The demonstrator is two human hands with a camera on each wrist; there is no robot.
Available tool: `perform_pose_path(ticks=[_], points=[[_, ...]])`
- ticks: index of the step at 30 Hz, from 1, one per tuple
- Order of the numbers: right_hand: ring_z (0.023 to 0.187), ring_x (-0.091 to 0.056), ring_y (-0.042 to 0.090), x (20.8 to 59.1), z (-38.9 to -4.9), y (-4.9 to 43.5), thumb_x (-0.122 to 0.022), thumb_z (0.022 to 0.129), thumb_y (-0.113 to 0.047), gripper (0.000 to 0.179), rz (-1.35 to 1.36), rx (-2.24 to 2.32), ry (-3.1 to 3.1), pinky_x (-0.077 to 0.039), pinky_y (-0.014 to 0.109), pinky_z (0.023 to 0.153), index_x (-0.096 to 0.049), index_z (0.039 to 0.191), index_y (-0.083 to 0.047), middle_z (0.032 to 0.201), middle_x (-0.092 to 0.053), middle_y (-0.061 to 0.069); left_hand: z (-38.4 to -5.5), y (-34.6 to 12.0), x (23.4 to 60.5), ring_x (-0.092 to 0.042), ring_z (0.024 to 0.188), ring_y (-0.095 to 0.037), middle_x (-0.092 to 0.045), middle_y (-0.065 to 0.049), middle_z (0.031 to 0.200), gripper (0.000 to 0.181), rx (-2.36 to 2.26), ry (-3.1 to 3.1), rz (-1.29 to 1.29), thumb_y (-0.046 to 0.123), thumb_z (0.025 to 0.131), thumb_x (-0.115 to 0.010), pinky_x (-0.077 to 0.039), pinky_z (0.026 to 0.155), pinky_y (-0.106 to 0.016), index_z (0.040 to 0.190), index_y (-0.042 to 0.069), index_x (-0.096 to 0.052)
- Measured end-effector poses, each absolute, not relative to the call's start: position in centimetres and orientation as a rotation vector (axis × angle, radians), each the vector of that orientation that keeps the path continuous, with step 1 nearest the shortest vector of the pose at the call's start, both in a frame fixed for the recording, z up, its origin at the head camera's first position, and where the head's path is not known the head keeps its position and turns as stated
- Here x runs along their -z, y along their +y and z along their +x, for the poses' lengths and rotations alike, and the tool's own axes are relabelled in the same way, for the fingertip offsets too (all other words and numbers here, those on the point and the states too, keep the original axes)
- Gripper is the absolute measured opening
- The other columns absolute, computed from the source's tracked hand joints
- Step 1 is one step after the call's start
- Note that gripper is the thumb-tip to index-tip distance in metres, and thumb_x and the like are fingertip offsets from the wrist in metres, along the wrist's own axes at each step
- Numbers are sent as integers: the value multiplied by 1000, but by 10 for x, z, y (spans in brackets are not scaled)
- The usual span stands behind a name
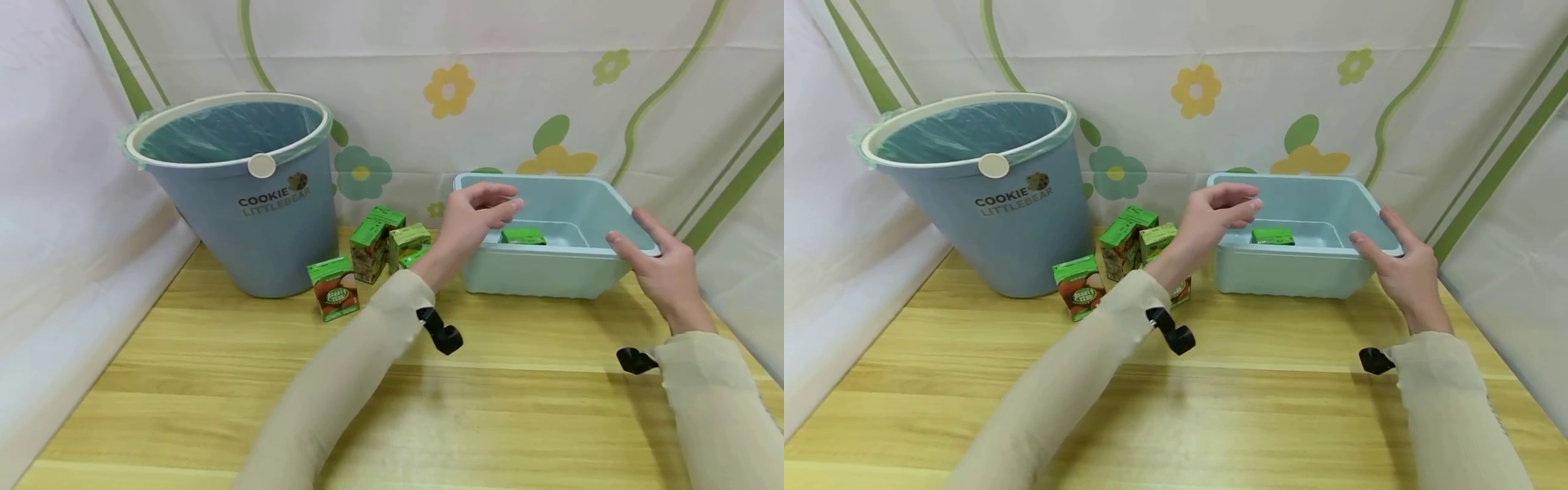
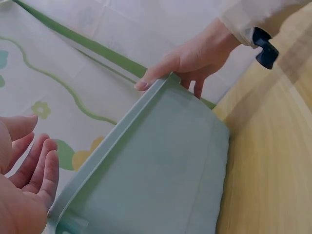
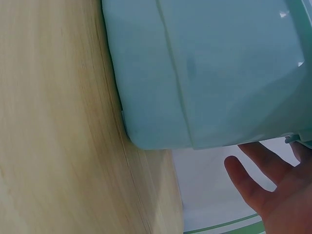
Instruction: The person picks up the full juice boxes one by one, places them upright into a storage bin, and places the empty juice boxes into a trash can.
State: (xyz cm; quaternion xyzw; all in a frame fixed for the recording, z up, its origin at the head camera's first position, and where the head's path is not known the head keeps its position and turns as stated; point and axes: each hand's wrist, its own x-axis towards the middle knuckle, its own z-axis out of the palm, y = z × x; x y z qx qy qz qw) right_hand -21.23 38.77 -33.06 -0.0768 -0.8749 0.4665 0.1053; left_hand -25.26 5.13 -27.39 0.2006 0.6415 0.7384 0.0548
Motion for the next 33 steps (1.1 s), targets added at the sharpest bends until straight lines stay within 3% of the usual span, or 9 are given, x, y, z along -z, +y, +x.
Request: perform_pose_path(ticks=[5,7,10,12,19,23,28,33], points=[[142,-38,1,330,-213,387,-65,103,-49,74,-218,-1379,-2581,-41,1,74,-28,166,-44,175,-14,-23,-245,24,278,-71,96,-12,-76,-6,116,27,-2271,2047,563,16,98,-78,-63,88,-29,124,9,-75],[148,-34,2,330,-213,385,-64,103,-50,74,-213,-1382,-2585,-40,0,76,-27,167,-44,175,-14,-24,-242,10,280,-70,98,-13,-76,-6,117,27,-2261,2130,545,17,97,-79,-61,86,-27,123,10,-76],[160,-16,3,329,-213,383,-64,103,-52,75,-213,-1383,-2587,-38,-2,77,-26,167,-43,174,-14,-25,-238,-10,284,-69,101,-16,-76,-6,117,28,-2224,2260,543,19,97,-79,-58,83,-24,123,10,-76],[162,-13,5,329,-213,382,-64,102,-52,75,-214,-1383,-2583,-37,-2,77,-26,167,-43,174,-15,-26,-235,-22,285,-68,103,-17,-76,-5,117,28,-2208,2324,533,21,97,-79,-57,82,-24,123,10,-76],[153,-30,6,328,-211,382,-65,103,-50,74,-231,-1394,-2568,-41,-1,76,-28,166,-44,174,-16,-24,-221,-51,290,-69,109,-16,-76,-4,120,26,-2205,2448,486,24,97,-80,-59,96,-31,120,13,-76],[154,-28,5,327,-210,383,-65,103,-50,74,-234,-1398,-2568,-40,-1,76,-27,167,-43,175,-15,-24,-213,-58,297,-68,115,-20,-74,-4,122,25,-2169,2538,439,23,97,-79,-58,104,-37,120,14,-76],[149,-32,4,326,-209,382,-65,103,-49,75,-229,-1404,-2566,-40,0,76,-27,167,-42,174,-15,-25,-205,-62,312,-65,119,-32,-71,-11,126,28,-2166,2563,414,19,97,-79,-57,103,-45,123,8,-75],[137,-37,4,326,-209,380,-65,103,-49,75,-225,-1402,-2571,-40,2,76,-27,167,-42,175,-15,-23,-196,-64,324,-65,118,-28,-71,-12,127,33,-2156,2575,324,21,96,-80,-59,101,-44,125,6,-74]])
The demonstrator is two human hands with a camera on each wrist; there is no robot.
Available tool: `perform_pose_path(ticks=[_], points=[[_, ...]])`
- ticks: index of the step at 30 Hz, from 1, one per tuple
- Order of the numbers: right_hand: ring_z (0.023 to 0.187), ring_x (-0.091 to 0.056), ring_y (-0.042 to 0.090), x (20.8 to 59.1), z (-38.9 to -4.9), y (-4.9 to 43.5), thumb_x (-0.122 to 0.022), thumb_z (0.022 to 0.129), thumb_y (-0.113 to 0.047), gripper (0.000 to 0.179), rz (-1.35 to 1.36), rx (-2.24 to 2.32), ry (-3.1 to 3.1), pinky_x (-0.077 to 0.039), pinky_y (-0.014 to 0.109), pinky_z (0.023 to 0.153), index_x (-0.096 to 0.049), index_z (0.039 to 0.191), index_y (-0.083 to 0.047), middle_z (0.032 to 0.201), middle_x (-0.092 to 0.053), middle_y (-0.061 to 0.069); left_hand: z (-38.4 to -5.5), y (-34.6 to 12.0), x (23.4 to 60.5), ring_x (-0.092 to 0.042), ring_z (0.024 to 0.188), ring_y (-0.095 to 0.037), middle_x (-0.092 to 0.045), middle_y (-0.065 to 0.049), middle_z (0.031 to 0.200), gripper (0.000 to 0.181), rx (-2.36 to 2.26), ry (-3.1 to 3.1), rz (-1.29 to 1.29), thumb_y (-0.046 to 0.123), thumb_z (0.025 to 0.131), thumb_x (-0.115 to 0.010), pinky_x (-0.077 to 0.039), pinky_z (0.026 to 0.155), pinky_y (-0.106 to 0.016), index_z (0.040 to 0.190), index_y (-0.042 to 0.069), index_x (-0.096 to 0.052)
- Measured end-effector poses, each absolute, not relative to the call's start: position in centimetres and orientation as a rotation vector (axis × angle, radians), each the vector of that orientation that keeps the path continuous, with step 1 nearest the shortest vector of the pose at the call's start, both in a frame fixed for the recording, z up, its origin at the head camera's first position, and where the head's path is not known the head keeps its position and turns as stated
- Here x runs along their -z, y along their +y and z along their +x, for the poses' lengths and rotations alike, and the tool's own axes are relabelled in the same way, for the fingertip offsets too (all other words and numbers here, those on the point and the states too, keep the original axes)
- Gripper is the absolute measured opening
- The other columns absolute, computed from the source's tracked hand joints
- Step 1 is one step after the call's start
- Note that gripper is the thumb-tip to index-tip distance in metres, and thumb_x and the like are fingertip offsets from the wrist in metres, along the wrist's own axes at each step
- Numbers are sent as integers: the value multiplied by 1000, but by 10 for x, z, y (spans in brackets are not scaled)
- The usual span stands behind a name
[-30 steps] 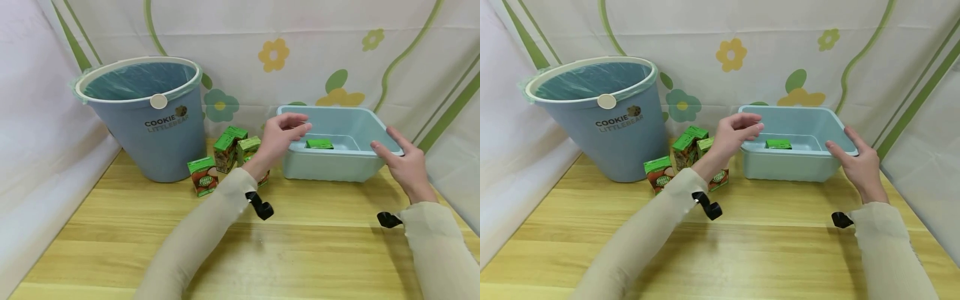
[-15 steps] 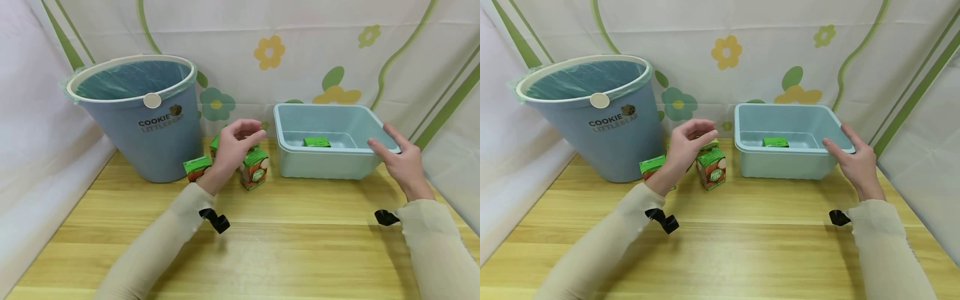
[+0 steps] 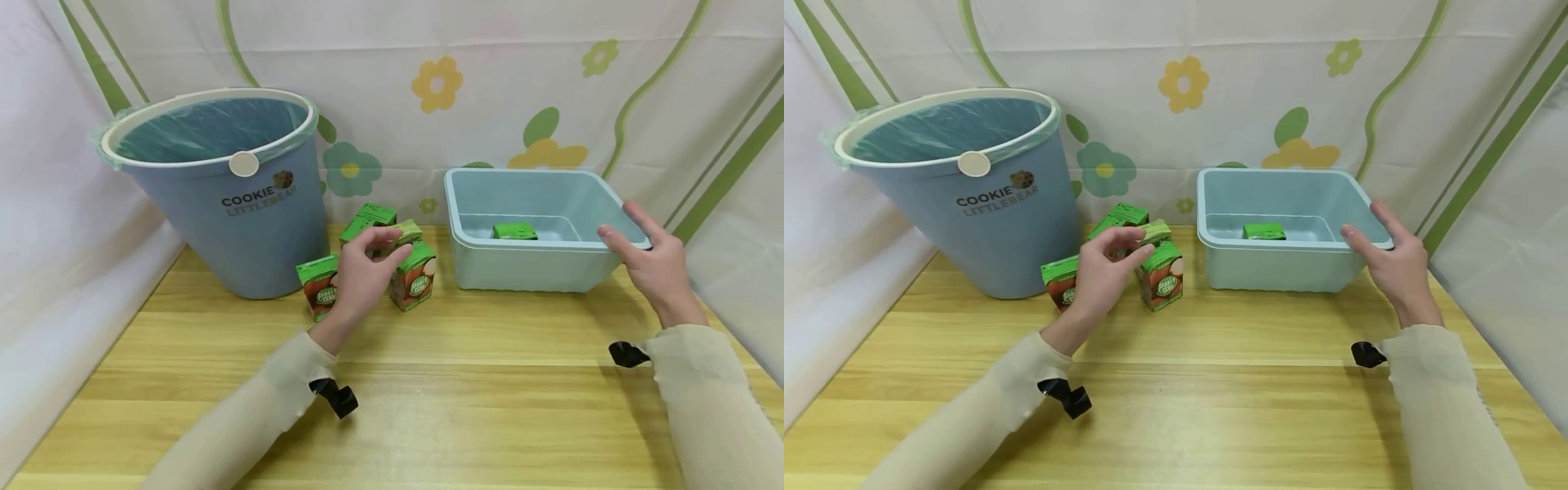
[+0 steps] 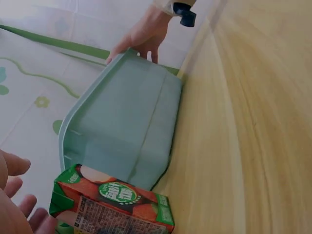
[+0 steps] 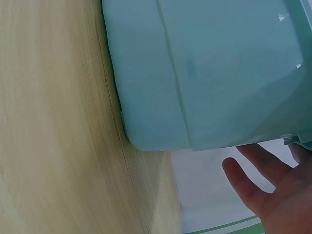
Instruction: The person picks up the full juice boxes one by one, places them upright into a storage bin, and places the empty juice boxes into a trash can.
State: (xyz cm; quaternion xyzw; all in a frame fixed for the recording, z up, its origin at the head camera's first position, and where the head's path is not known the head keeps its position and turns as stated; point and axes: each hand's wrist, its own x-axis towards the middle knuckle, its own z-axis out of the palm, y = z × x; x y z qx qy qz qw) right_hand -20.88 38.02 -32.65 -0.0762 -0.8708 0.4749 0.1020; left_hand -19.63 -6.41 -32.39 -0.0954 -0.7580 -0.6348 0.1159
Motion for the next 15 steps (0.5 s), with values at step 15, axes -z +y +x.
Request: perform_pose_path(ticks=[15], points=[[148,-32,7,325,-208,380,-64,103,-52,75,-233,-1420,-2584,-38,2,79,-25,166,-46,176,-13,-24,-185,-53,339,-67,109,-36,-74,-4,123,37,1660,-2379,-151,22,87,-89,-49,77,-34,122,15,-77]])
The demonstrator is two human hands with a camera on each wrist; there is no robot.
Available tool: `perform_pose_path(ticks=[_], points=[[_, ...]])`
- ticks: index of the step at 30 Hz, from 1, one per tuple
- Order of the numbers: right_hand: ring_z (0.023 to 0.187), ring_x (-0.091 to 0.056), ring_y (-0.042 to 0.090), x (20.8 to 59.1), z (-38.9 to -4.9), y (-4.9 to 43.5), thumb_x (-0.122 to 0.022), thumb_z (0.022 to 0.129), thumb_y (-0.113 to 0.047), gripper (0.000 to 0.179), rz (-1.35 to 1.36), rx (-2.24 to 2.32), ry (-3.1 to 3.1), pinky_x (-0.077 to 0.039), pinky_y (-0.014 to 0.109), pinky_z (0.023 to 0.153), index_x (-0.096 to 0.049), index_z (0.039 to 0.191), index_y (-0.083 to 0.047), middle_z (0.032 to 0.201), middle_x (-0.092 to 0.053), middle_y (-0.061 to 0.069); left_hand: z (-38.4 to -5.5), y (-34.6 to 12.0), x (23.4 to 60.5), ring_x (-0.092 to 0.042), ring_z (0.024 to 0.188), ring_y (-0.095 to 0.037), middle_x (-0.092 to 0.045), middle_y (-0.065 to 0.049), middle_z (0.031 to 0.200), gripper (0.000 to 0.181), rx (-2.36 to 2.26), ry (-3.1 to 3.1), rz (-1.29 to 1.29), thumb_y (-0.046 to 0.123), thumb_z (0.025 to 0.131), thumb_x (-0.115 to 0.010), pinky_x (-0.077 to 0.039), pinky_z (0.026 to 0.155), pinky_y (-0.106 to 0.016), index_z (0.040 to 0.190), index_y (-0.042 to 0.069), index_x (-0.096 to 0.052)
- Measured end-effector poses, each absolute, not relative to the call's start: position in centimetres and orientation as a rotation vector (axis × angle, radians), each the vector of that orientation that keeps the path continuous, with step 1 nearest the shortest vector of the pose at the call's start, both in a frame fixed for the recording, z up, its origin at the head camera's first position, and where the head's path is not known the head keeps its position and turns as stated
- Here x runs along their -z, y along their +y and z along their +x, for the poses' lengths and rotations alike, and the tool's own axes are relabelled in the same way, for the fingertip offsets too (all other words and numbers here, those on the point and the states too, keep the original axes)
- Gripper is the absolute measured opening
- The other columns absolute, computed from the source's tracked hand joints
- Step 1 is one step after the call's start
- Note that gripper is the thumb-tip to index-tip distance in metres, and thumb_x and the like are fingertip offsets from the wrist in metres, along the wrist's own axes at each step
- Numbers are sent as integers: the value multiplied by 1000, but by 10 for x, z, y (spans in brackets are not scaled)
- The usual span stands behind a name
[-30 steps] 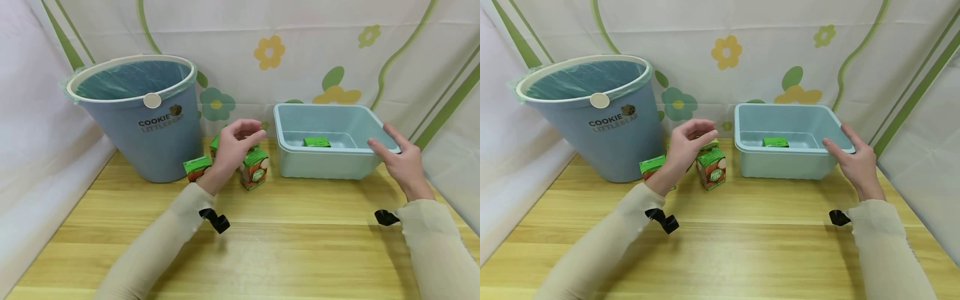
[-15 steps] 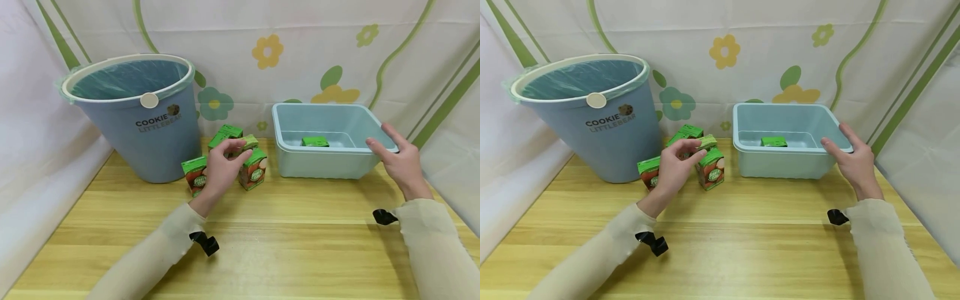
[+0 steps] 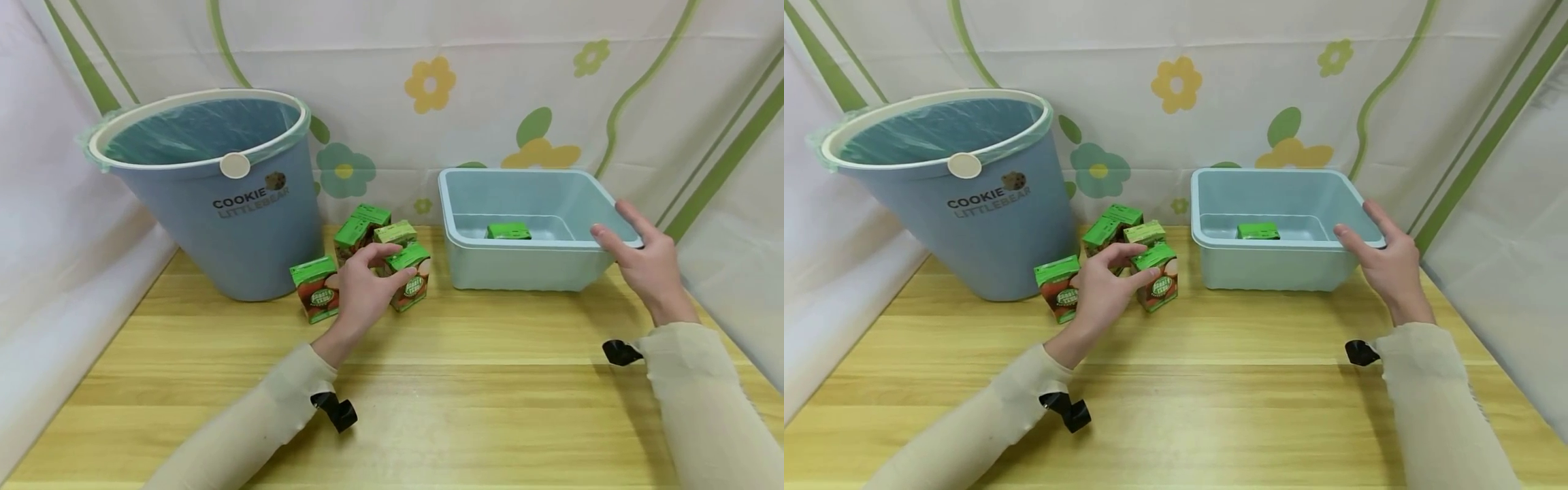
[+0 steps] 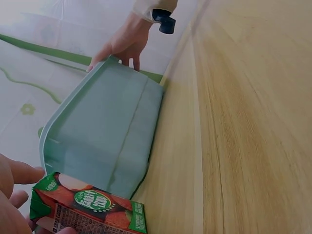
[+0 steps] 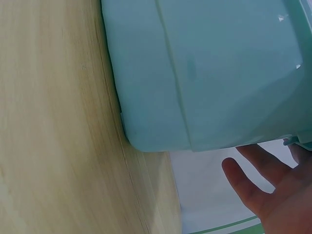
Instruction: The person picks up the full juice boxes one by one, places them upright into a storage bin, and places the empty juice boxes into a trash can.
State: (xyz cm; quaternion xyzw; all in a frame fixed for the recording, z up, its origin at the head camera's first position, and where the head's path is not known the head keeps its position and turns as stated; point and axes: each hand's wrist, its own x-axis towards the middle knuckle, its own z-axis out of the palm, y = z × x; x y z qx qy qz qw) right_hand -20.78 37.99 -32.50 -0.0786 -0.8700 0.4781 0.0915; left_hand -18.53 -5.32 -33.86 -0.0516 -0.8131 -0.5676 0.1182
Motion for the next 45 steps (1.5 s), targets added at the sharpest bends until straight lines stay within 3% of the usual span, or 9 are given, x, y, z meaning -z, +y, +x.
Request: perform_pose_path(ticks=[5,21,28,32,34,36,39,41,45], points=[[160,-19,7,326,-210,379,-63,102,-54,74,-219,-1403,-2589,-37,0,79,-25,166,-48,174,-14,-26,-184,-54,338,-67,105,-29,-75,-2,124,36,1635,-2400,-110,21,87,-89,-51,78,-34,121,17,-78],[151,-31,9,323,-215,376,-63,102,-54,75,-203,-1398,-2595,-38,1,79,-25,166,-48,175,-14,-25,-184,-57,341,-68,98,-28,-72,-8,114,28,1552,-2347,-145,16,86,-89,-54,80,-37,112,15,-81],[156,-24,4,323,-214,376,-64,103,-51,75,-188,-1417,-2575,-38,-1,80,-25,167,-45,173,-16,-28,-182,-61,343,-68,110,-33,-72,-8,125,31,1580,-2370,-135,18,88,-87,-56,89,-43,118,15,-80],[157,-20,1,323,-211,380,-64,103,-49,75,-181,-1418,-2570,-37,-1,80,-25,167,-43,173,-18,-29,-182,-59,343,-68,115,-31,-72,-5,131,36,1589,-2415,-141,20,89,-87,-54,78,-36,124,18,-78],[158,-17,0,324,-209,382,-63,104,-48,75,-175,-1413,-2571,-37,-1,80,-25,167,-42,173,-18,-28,-183,-58,343,-68,115,-31,-73,-5,129,37,1594,-2424,-159,18,89,-86,-49,65,-32,125,18,-78],[156,-20,1,325,-208,383,-63,104,-48,74,-176,-1399,-2575,-37,0,80,-25,167,-43,174,-17,-27,-184,-58,344,-68,115,-31,-75,-6,124,36,1615,-2420,-168,16,88,-87,-46,62,-29,123,19,-79],[155,-24,3,326,-208,384,-63,104,-50,74,-189,-1393,-2586,-38,0,79,-25,167,-44,175,-15,-25,-184,-58,344,-68,113,-33,-77,-5,116,35,1662,-2401,-163,14,85,-89,-49,66,-29,119,19,-81],[155,-25,5,327,-208,384,-62,103,-51,74,-194,-1389,-2593,-39,0,78,-24,167,-45,176,-13,-23,-185,-59,344,-67,113,-33,-77,-4,114,35,1686,-2387,-148,14,84,-90,-52,76,-30,117,19,-82],[158,-24,7,328,-209,383,-62,103,-52,75,-193,-1391,-2597,-39,-1,79,-24,167,-44,176,-13,-22,-184,-61,345,-66,112,-33,-76,-2,116,33,1714,-2358,-123,14,84,-90,-52,79,-34,115,20,-83]])
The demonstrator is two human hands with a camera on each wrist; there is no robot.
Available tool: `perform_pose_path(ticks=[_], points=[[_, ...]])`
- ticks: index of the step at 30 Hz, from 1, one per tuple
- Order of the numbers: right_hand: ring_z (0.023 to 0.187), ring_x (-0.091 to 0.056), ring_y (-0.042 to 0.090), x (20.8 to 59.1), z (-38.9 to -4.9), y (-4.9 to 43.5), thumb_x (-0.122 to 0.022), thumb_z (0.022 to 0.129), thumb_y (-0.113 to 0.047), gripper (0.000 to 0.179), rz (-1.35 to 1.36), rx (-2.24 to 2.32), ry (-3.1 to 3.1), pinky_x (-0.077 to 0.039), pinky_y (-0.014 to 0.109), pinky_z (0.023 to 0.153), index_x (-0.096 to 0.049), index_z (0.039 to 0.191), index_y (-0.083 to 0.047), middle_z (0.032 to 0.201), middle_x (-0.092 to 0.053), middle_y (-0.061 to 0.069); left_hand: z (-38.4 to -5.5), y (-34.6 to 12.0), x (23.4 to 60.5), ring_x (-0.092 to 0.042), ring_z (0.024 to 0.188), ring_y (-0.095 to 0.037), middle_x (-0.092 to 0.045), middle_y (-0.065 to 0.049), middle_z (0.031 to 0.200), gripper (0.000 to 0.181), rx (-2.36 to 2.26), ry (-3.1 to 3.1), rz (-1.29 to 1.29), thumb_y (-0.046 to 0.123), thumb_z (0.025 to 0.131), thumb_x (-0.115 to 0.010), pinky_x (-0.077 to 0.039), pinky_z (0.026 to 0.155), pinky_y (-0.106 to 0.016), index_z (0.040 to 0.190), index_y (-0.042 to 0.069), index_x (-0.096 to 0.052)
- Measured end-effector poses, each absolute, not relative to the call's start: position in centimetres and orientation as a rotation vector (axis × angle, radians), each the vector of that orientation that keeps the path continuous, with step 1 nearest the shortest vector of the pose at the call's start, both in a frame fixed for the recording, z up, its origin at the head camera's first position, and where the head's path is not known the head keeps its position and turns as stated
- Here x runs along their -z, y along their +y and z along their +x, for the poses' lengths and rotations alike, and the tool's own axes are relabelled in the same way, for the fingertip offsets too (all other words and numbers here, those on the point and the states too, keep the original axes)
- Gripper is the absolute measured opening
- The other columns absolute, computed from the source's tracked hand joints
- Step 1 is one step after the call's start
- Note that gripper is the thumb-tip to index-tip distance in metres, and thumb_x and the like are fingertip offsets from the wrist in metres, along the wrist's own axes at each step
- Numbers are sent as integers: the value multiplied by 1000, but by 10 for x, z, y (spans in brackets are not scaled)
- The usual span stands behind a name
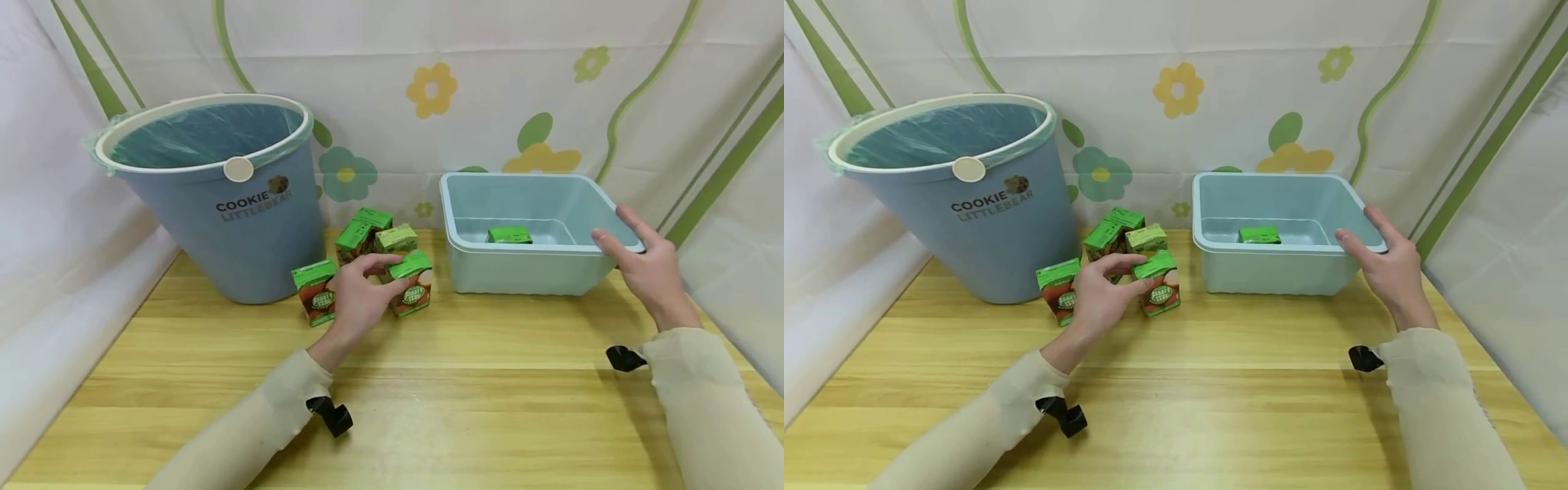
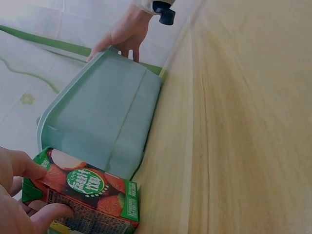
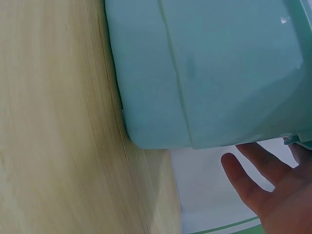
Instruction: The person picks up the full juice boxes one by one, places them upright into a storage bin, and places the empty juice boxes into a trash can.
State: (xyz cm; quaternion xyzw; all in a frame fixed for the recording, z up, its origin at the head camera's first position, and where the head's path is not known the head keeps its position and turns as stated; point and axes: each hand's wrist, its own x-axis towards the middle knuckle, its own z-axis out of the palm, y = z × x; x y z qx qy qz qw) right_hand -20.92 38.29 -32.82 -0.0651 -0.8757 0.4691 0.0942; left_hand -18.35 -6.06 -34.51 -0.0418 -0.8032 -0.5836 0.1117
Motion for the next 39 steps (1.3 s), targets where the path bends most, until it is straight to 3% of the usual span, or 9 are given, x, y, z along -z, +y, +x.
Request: perform_pose_path(ticks=[5,8,12,15,23,27,31,34,39], points=[[152,-32,6,329,-209,383,-63,104,-50,75,-187,-1393,-2592,-41,-2,78,-24,168,-43,177,-13,-20,-182,-63,343,-66,108,-33,-76,-2,110,31,1750,-2294,-112,17,83,-91,-52,80,-34,113,21,-83],[133,-46,0,329,-209,383,-64,103,-49,75,-185,-1391,-2585,-44,1,76,-26,167,-42,177,-13,-19,-181,-64,337,-65,105,-31,-75,-3,106,31,1789,-2236,-120,17,83,-92,-51,80,-32,113,20,-83],[108,-48,-8,329,-209,383,-64,103,-48,74,-180,-1389,-2576,-47,3,74,-27,167,-43,179,-13,-14,-177,-67,326,-64,94,-22,-72,-2,97,29,1853,-2141,-152,16,85,-90,-48,70,-27,113,19,-83],[109,-48,-7,330,-209,384,-64,103,-48,73,-180,-1389,-2572,-46,3,74,-27,167,-43,179,-13,-12,-174,-68,316,-62,89,-17,-70,1,94,29,1893,-2068,-178,16,86,-89,-46,65,-24,114,20,-83],[126,-45,0,330,-208,384,-64,103,-49,74,-184,-1390,-2572,-46,2,76,-27,167,-44,179,-13,-14,-178,-68,288,-63,95,-28,-70,3,97,31,1925,-1898,-198,13,85,-89,-46,60,-19,115,15,-82],[134,-43,2,330,-208,384,-64,103,-49,74,-184,-1389,-2577,-46,1,77,-26,167,-43,178,-13,-17,-184,-66,279,-65,102,-22,-72,2,105,32,1930,-1863,-195,14,86,-89,-57,71,-19,117,14,-82],[138,-42,3,330,-209,384,-64,103,-50,75,-186,-1393,-2581,-47,1,77,-26,167,-43,177,-13,-21,-192,-60,274,-66,100,-18,-71,-1,106,32,2025,-1761,-214,10,88,-86,-65,78,-26,119,9,-80],[143,-41,5,330,-209,385,-64,103,-50,74,-183,-1387,-2582,-47,1,77,-26,167,-43,175,-14,-24,-197,-53,270,-68,97,-22,-69,-4,103,31,2112,-1661,-234,7,89,-85,-67,78,-33,120,6,-79],[147,-38,6,331,-210,384,-64,103,-50,74,-184,-1377,-2584,-46,0,76,-27,167,-43,175,-16,-25,-206,-38,264,-71,99,-25,-69,-3,101,32,2189,-1574,-224,6,88,-86,-67,79,-34,119,8,-79]])
